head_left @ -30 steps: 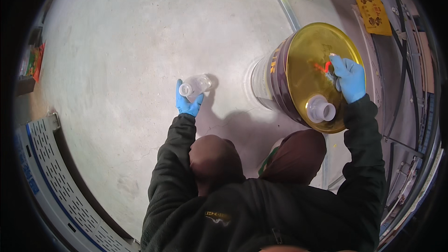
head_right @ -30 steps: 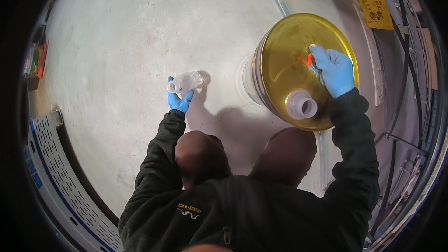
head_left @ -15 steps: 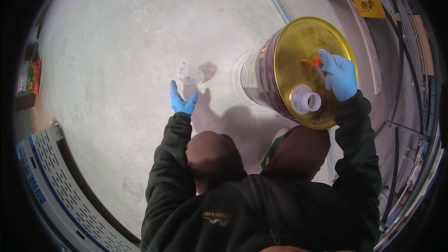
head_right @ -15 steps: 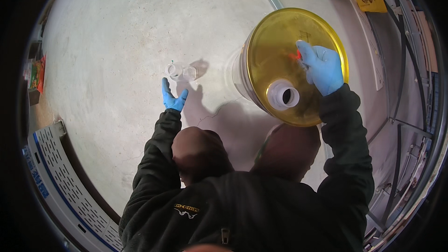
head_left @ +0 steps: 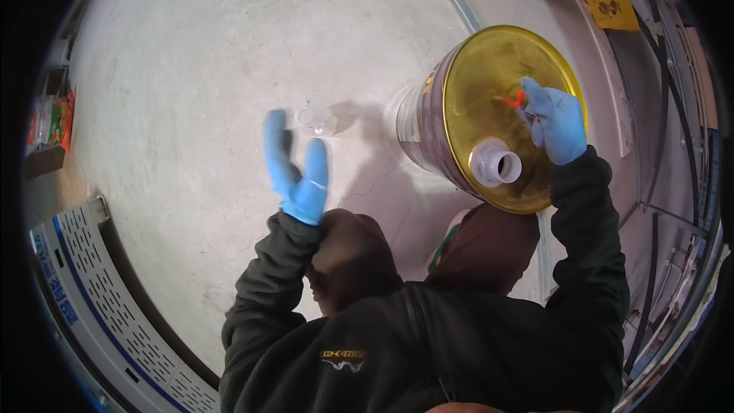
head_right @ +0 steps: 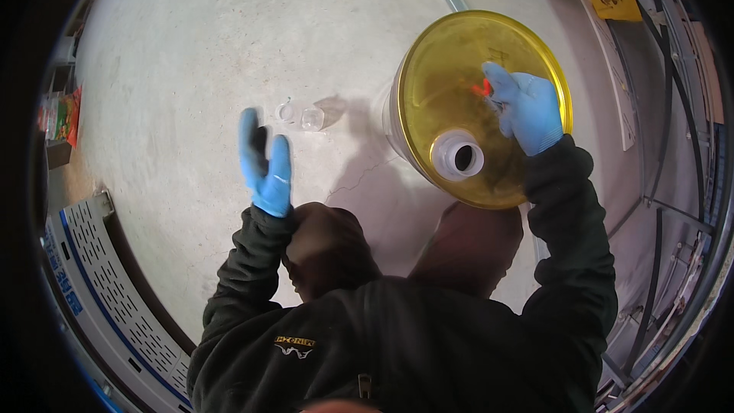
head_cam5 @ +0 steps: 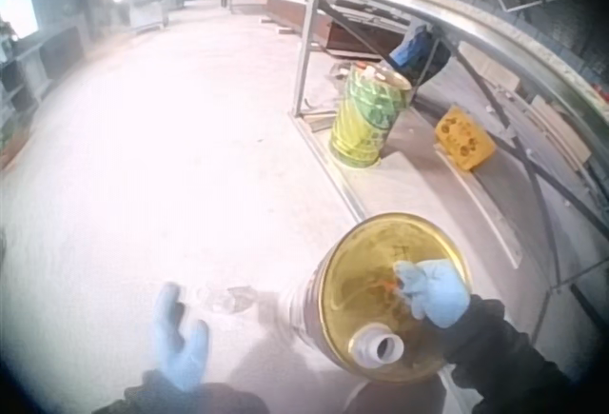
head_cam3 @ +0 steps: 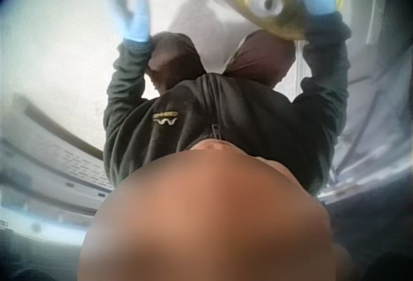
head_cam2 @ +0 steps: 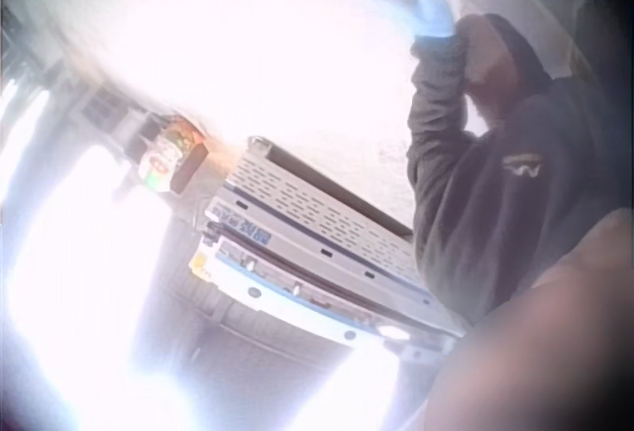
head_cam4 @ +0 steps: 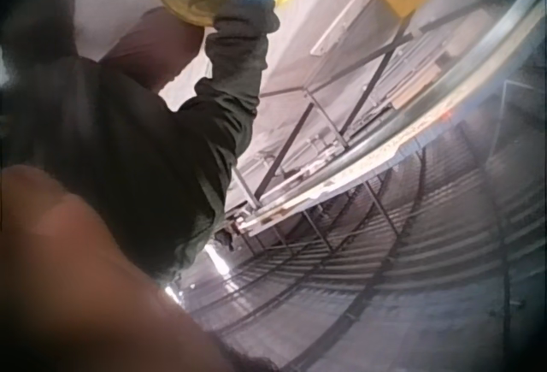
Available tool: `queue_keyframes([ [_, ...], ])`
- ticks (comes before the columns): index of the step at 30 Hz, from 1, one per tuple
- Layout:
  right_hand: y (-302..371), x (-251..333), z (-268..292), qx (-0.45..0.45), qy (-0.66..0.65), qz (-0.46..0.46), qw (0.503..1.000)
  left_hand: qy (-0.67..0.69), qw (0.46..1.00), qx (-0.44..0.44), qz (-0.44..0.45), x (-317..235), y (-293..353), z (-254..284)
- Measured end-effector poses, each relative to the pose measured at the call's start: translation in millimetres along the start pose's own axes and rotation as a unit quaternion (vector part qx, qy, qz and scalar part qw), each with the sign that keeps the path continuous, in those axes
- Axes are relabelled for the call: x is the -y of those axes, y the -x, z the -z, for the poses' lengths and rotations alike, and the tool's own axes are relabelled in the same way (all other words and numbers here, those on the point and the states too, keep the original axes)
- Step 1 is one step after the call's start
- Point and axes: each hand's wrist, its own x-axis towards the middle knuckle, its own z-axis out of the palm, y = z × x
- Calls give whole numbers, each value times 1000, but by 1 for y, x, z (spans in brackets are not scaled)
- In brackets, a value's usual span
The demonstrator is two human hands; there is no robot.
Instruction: The person opens a large metal can and pours its contents into a plastic bottle. They then place the bottle on the floor, close the can, and walk to a workbench to place the bottle and a cloth on the surface.
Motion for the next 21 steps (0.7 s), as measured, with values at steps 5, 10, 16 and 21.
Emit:
queue_keyframes([
  [5, 4, 10, -4, -33, 21, -36, 999, 156, 910, 383, 31, -58, 12, -93],
  [10, -2, 23, -24, -15, -25, -35, 999, 286, 923, 239, 92, -47, -3, -141],
  [16, -7, 51, -77, 72, -148, -102, 981, 340, 906, 227, 113, -17, -105, -105],
  [21, -13, 66, -103, 91, -145, -112, 979, 344, 909, 224, 75, -19, -149, -90],
])
